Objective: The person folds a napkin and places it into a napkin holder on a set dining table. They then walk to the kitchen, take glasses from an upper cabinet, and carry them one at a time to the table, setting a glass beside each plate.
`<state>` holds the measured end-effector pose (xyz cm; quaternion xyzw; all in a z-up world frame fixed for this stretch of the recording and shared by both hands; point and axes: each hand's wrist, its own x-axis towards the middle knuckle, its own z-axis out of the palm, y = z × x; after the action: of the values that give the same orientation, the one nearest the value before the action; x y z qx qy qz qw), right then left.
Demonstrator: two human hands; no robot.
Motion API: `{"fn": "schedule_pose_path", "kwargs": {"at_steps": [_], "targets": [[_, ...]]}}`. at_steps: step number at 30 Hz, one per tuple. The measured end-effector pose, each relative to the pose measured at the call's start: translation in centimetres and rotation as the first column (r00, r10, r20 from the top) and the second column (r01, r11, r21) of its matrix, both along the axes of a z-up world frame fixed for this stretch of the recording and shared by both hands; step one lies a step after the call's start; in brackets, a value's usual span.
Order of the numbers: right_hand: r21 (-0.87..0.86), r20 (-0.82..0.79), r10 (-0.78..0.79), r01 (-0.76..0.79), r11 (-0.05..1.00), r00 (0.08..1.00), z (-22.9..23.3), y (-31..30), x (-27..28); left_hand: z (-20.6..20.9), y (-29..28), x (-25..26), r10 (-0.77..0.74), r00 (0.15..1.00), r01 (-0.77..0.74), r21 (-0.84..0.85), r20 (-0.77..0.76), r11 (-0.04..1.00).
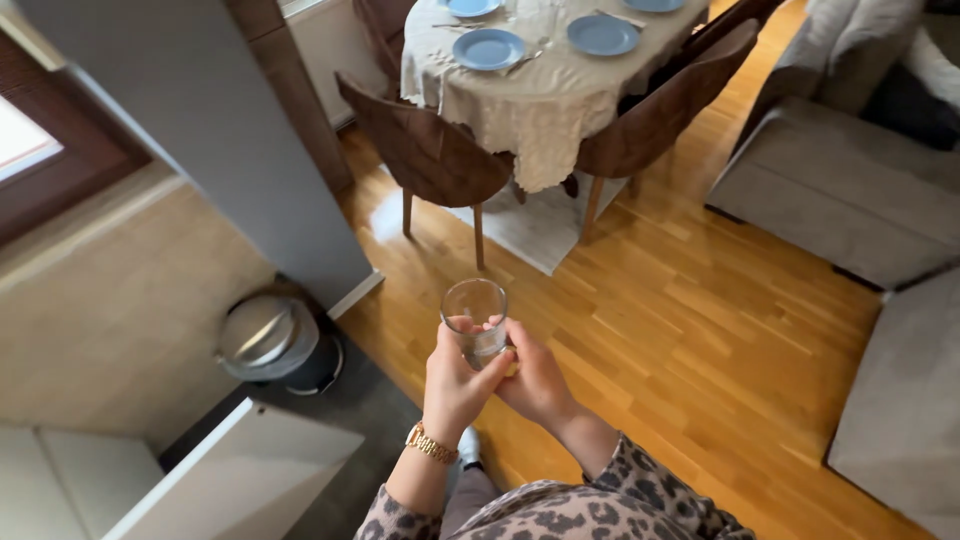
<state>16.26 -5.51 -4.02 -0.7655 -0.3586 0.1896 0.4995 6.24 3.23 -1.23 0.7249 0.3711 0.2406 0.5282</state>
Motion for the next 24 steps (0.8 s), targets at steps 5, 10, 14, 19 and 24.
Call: {"fn": "schedule_pose_path", "kwargs": {"at_steps": [5,10,14,19,24], "targets": [[0.034,0.045,-0.117,0.116,0.993,0.992,-0.4,3.5,3.7,-0.3,4.7,4.6,-0.136,0.991,0.136,-0.017,0.01,0.991],[0.048,0.088,-0.172,0.169,0.984,0.981,-0.9,7.5,7.6,-0.5,9.8,9.1,-0.21,0.978,0.21,-0.024,-0.003,0.977],[0.069,0.09,-0.236,0.231,0.971,0.968,-1.3,10.1,10.0,0.8,12.9,12.0,-0.295,0.954,0.295,0.005,-0.054,0.955],[0.062,0.071,-0.299,0.295,0.953,0.952,-0.1,12.1,12.8,1.8,15.1,15.8,-0.383,0.922,0.383,-0.001,-0.053,0.924],[0.067,0.053,-0.369,0.366,0.928,0.928,-0.7,13.7,16.6,1.9,16.9,19.9,-0.433,0.898,0.432,-0.023,-0.079,0.901]]}}
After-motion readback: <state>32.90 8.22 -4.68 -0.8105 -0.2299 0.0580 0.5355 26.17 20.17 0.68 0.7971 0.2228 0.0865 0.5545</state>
